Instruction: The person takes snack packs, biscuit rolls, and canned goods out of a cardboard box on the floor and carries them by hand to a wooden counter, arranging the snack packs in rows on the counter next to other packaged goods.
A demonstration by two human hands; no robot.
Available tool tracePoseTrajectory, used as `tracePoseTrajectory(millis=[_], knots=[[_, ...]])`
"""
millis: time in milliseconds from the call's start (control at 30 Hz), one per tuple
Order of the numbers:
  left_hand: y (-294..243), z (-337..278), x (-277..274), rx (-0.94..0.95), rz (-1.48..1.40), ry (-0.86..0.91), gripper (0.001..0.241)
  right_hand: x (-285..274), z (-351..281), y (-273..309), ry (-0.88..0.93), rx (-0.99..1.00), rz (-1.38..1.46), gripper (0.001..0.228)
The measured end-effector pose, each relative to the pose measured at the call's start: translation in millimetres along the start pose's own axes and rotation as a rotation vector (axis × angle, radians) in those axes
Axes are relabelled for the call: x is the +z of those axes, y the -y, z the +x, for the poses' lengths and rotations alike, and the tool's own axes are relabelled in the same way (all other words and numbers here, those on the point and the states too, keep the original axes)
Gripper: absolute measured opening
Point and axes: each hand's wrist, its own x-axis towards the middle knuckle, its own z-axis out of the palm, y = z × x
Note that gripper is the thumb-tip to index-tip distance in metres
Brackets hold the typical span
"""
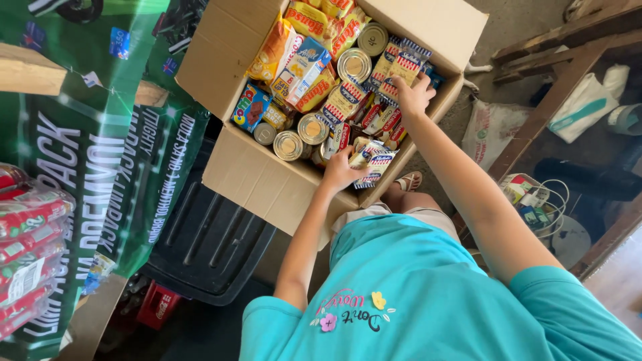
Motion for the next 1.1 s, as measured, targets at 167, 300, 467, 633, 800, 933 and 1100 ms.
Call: tracePoseTrajectory(millis=[167,300,467,633,800,933,1100], knots=[[-7.4,-17.3,-1.7,-0.029,-0.373,-0.093,0.060,20.1,4.9,10.4,-0.116,0.078,-0.044,0.091],[20.2,-20.9,7.9,-0.053,-0.783,-0.054,0.057,31.4,24.2,5.0,-0.205,0.189,0.112,0.098],[36.4,-30.2,4.5,-0.152,-1.149,-0.051,0.057,37.0,13.2,27.0,-0.032,0.178,0.326,0.084],[34.9,-35.4,-3.0,-0.205,-1.390,-0.086,0.056,27.1,5.7,33.6,0.078,0.167,0.433,0.066],[37.0,-36.9,3.1,-0.152,-1.516,-0.067,0.055,-10.0,-0.8,11.5,0.369,0.148,0.731,0.042],[21.7,-23.8,11.0,-0.157,-1.505,0.004,0.054,-65.8,-36.2,-3.8,0.499,0.083,0.725,0.038],[-19.2,-8.0,35.3,-0.191,-1.471,0.046,0.053,-149.3,-87.2,-25.9,0.648,0.013,0.815,0.040]])
